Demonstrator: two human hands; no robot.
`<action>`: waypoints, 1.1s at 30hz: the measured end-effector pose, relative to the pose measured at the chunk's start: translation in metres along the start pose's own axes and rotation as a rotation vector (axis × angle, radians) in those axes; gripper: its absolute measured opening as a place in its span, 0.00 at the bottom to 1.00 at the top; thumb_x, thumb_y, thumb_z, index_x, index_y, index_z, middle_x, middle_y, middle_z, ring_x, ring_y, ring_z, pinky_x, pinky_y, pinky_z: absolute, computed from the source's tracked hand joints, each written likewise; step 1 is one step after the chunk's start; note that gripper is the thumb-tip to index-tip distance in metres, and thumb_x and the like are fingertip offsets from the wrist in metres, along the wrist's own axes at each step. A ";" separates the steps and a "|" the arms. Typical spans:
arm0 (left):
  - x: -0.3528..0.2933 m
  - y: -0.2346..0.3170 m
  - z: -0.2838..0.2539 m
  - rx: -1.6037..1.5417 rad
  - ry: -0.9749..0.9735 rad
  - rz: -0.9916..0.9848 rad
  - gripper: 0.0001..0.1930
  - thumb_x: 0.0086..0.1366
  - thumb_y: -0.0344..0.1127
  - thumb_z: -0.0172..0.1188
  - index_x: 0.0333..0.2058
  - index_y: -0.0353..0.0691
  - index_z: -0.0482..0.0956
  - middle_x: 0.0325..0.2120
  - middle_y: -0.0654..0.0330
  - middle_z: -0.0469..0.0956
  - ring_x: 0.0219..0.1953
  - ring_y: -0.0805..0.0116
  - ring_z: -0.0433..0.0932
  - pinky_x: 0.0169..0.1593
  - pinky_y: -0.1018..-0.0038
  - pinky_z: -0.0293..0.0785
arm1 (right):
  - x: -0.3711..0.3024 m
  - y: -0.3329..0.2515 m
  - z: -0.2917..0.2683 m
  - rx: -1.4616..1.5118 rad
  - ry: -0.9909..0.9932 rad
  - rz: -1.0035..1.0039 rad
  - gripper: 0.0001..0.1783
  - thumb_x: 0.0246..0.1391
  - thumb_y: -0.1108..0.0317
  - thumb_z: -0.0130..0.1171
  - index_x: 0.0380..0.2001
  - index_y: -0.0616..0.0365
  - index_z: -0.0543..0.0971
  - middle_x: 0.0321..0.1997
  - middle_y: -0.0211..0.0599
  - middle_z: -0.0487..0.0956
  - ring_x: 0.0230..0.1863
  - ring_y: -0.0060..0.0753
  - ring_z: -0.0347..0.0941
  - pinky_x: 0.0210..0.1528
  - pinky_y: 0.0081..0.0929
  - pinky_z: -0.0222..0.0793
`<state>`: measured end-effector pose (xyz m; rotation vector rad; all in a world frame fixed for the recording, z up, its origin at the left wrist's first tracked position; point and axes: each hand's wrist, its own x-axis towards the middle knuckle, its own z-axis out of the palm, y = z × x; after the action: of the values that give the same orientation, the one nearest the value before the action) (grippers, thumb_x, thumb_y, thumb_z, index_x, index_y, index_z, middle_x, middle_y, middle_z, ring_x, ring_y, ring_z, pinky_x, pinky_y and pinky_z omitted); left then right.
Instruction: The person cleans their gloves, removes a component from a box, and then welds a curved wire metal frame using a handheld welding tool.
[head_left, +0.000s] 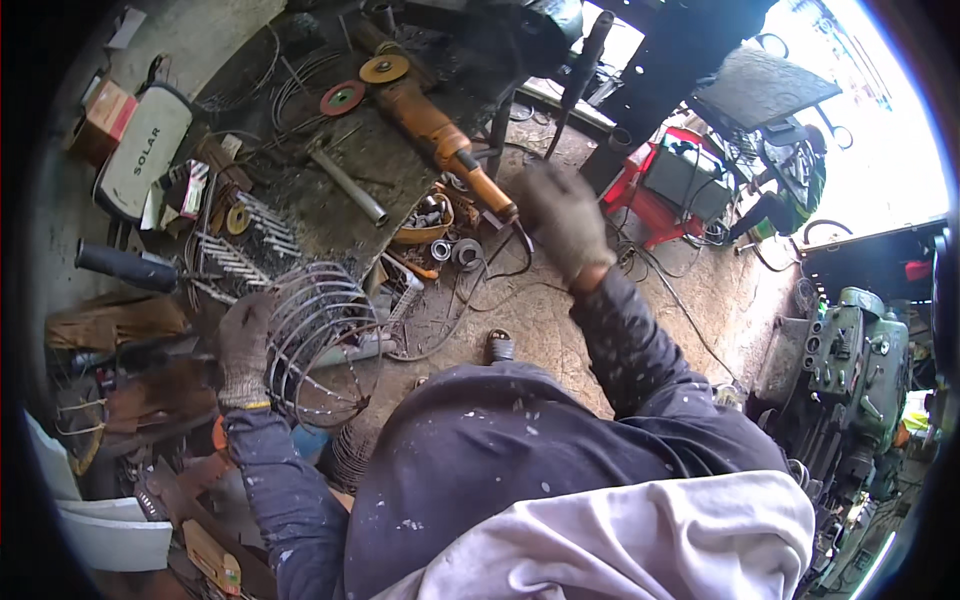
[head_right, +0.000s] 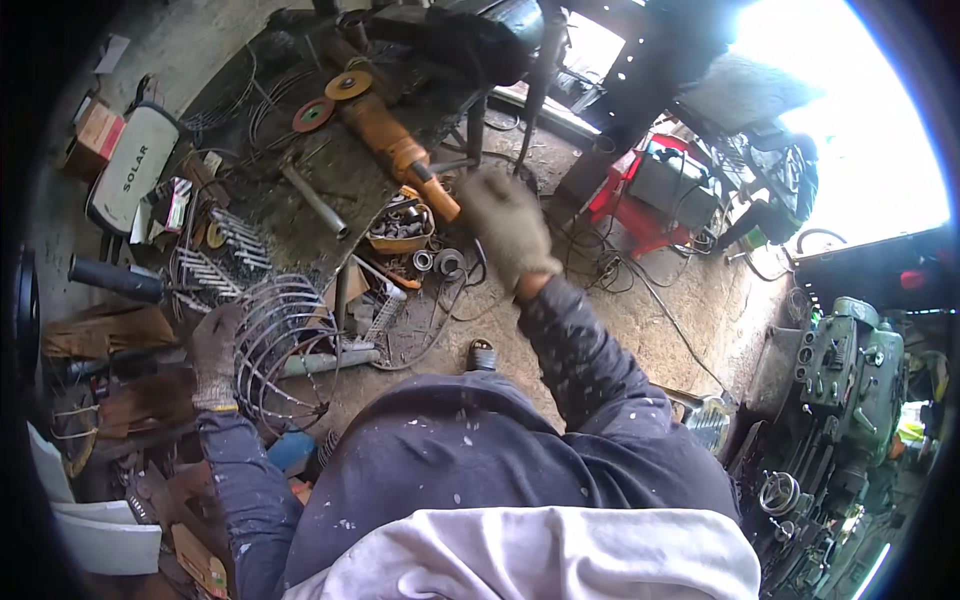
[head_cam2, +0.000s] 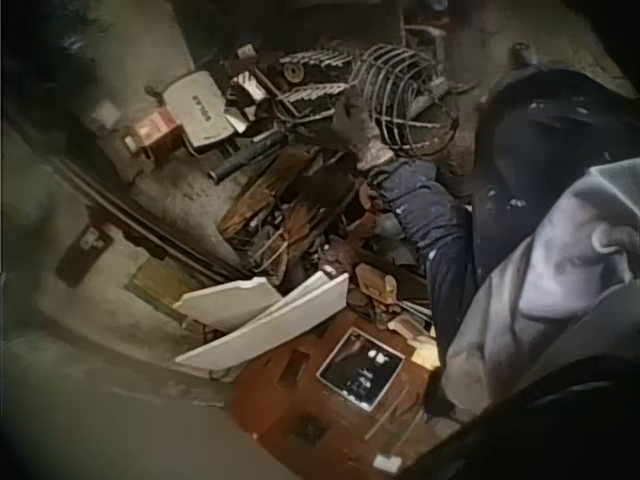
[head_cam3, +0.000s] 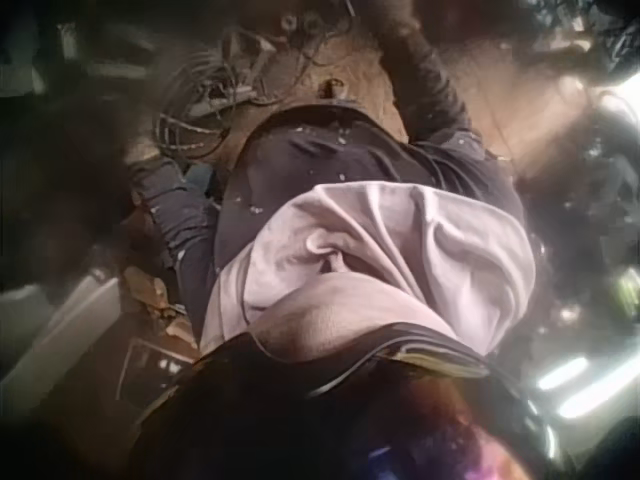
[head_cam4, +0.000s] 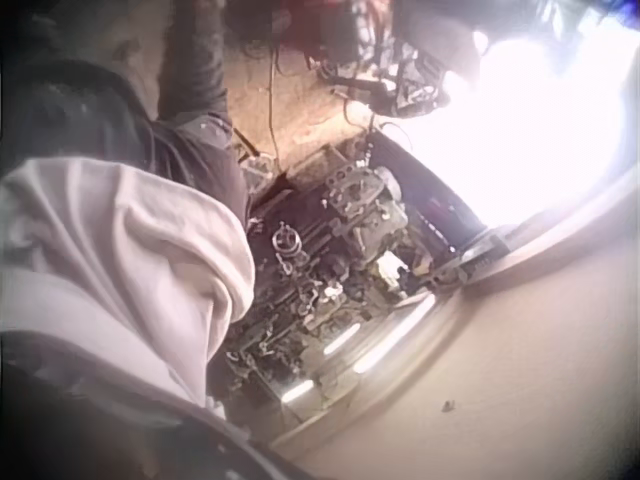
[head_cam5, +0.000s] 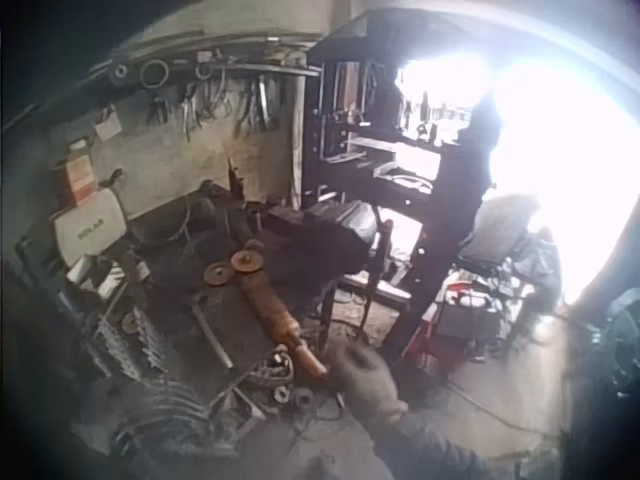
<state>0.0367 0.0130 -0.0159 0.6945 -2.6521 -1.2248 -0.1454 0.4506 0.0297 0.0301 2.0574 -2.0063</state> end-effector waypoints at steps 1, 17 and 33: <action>0.001 -0.003 0.001 -0.001 -0.006 0.007 0.21 0.68 0.47 0.59 0.44 0.32 0.83 0.38 0.55 0.84 0.41 0.69 0.80 0.47 0.72 0.74 | 0.018 -0.007 -0.017 0.150 0.207 -0.143 0.18 0.62 0.55 0.60 0.42 0.61 0.81 0.29 0.29 0.78 0.28 0.22 0.72 0.32 0.19 0.68; 0.003 0.003 -0.004 -0.011 0.003 -0.094 0.20 0.67 0.43 0.61 0.48 0.31 0.81 0.44 0.55 0.83 0.45 0.66 0.79 0.51 0.72 0.74 | 0.258 0.064 -0.118 -0.505 0.442 -0.232 0.38 0.46 0.37 0.69 0.54 0.52 0.80 0.52 0.43 0.83 0.54 0.42 0.78 0.57 0.37 0.70; -0.003 0.024 0.006 -0.289 -0.011 -0.198 0.20 0.67 0.43 0.64 0.48 0.32 0.81 0.41 0.57 0.84 0.45 0.68 0.80 0.49 0.76 0.77 | 0.232 0.029 -0.209 -0.826 0.590 -0.795 0.26 0.57 0.52 0.60 0.46 0.65 0.80 0.34 0.44 0.82 0.34 0.36 0.79 0.43 0.37 0.73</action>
<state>0.0288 0.0324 -0.0017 0.9148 -2.3867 -1.6246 -0.4003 0.6180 -0.0444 -0.4732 3.5674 -1.3319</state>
